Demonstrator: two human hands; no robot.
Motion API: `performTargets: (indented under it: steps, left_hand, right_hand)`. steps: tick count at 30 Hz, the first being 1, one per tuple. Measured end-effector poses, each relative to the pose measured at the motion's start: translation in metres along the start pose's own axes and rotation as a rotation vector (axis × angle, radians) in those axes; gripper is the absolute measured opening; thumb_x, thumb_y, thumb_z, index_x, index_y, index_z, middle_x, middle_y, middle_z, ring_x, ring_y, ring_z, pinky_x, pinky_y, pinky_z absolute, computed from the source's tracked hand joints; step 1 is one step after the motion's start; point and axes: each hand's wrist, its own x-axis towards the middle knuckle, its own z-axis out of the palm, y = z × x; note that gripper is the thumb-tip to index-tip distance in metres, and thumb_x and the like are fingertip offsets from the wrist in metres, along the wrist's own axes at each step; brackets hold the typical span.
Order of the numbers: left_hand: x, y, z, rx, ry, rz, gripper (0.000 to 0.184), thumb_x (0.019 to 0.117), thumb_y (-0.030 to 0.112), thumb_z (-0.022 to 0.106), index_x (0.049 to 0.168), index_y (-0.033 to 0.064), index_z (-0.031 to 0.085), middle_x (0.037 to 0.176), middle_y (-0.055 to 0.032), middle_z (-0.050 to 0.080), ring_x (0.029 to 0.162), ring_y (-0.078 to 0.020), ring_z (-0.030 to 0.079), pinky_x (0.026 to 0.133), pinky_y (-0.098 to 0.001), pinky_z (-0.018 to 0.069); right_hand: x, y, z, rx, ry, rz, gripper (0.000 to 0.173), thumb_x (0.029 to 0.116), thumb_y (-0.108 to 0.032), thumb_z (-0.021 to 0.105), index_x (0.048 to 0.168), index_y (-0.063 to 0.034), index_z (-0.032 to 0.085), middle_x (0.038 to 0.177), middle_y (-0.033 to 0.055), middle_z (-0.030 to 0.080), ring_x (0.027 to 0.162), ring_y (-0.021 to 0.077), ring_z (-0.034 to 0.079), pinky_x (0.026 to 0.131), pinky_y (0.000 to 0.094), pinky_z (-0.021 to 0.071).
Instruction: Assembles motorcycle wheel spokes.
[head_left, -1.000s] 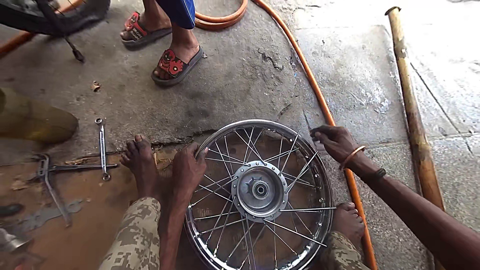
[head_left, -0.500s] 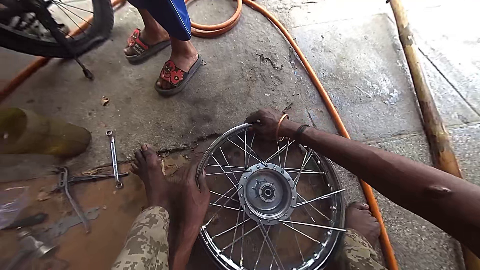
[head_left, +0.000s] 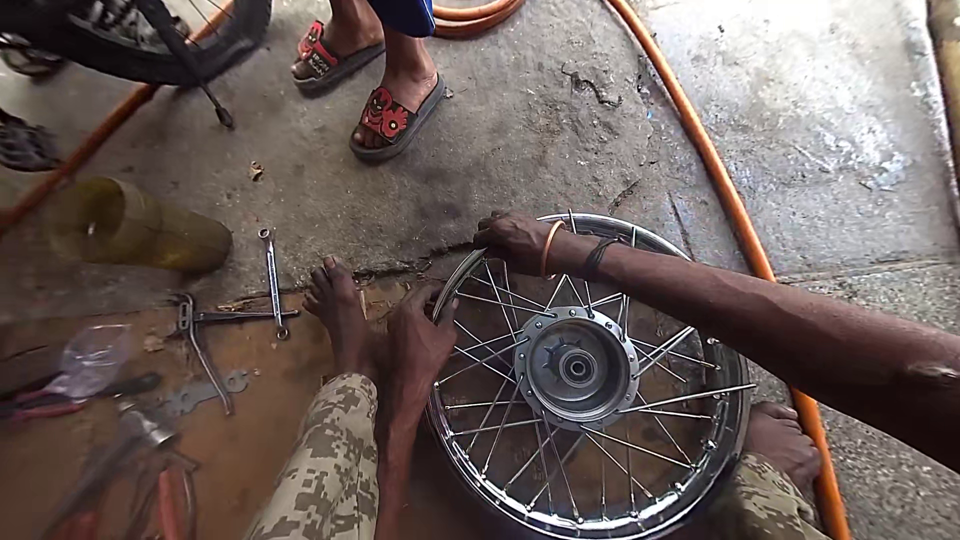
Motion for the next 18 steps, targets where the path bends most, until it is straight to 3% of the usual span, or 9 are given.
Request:
performTargets:
  steps: [3, 6, 11, 14, 16, 18]
  left_hand:
    - [0.009, -0.013, 0.001, -0.043, -0.044, 0.164, 0.018, 0.096, 0.026, 0.07, 0.105, 0.011, 0.073, 0.092, -0.0026, 0.07, 0.076, -0.0149, 0.066, 0.071, -0.04, 0.0572]
    - [0.01, -0.017, 0.0, -0.101, -0.044, 0.213, 0.018, 0.0975, 0.026, 0.066, 0.105, 0.0121, 0.074, 0.095, -0.0005, 0.07, 0.076, -0.0102, 0.065, 0.071, -0.0337, 0.0565]
    - [0.009, -0.003, -0.003, 0.022, -0.091, 0.129, 0.024, 0.1011, 0.027, 0.063, 0.115, 0.0091, 0.07, 0.101, -0.0084, 0.07, 0.081, -0.0223, 0.066, 0.076, -0.0489, 0.0549]
    - [0.009, -0.001, -0.002, 0.029, -0.087, 0.09, 0.022, 0.0997, 0.026, 0.065, 0.114, 0.0106, 0.072, 0.098, -0.0071, 0.071, 0.077, -0.0213, 0.065, 0.073, -0.0482, 0.0542]
    - [0.009, -0.001, -0.001, 0.019, -0.083, 0.077, 0.021, 0.0999, 0.026, 0.065, 0.113, 0.0109, 0.072, 0.097, -0.0064, 0.071, 0.076, -0.0208, 0.065, 0.072, -0.0471, 0.0544]
    - [0.008, 0.0, 0.001, 0.008, -0.06, 0.076, 0.02, 0.1, 0.025, 0.065, 0.112, 0.0113, 0.072, 0.099, -0.0063, 0.071, 0.081, -0.0206, 0.067, 0.076, -0.0467, 0.0558]
  right_hand:
    - [-0.007, -0.003, -0.006, 0.048, 0.063, -0.021, 0.015, 0.0938, -0.001, 0.065, 0.104, -0.0032, 0.075, 0.102, 0.0156, 0.069, 0.103, 0.0335, 0.065, 0.096, 0.0485, 0.0497]
    - [-0.011, -0.003, -0.011, 0.06, 0.07, -0.018, 0.018, 0.0935, 0.0, 0.065, 0.107, -0.0043, 0.076, 0.105, 0.0155, 0.069, 0.105, 0.0321, 0.065, 0.099, 0.0462, 0.0494]
    - [-0.003, 0.006, 0.001, -0.021, 0.015, 0.022, 0.015, 0.0928, -0.002, 0.066, 0.105, -0.0054, 0.073, 0.103, 0.0157, 0.068, 0.105, 0.0342, 0.065, 0.095, 0.0512, 0.0508]
    - [-0.005, 0.001, 0.005, -0.012, 0.043, 0.072, 0.02, 0.0916, -0.003, 0.066, 0.11, -0.0089, 0.073, 0.109, 0.0144, 0.067, 0.11, 0.0344, 0.063, 0.093, 0.0549, 0.0495]
    - [-0.015, -0.015, 0.015, -0.022, 0.167, 0.106, 0.028, 0.0898, -0.013, 0.069, 0.117, -0.0117, 0.07, 0.119, 0.0133, 0.064, 0.117, 0.0349, 0.059, 0.093, 0.0581, 0.0446]
    - [-0.026, -0.03, 0.032, -0.096, 0.369, 0.094, 0.041, 0.0854, -0.033, 0.073, 0.119, -0.011, 0.067, 0.121, 0.0128, 0.063, 0.116, 0.0338, 0.059, 0.094, 0.0563, 0.0448]
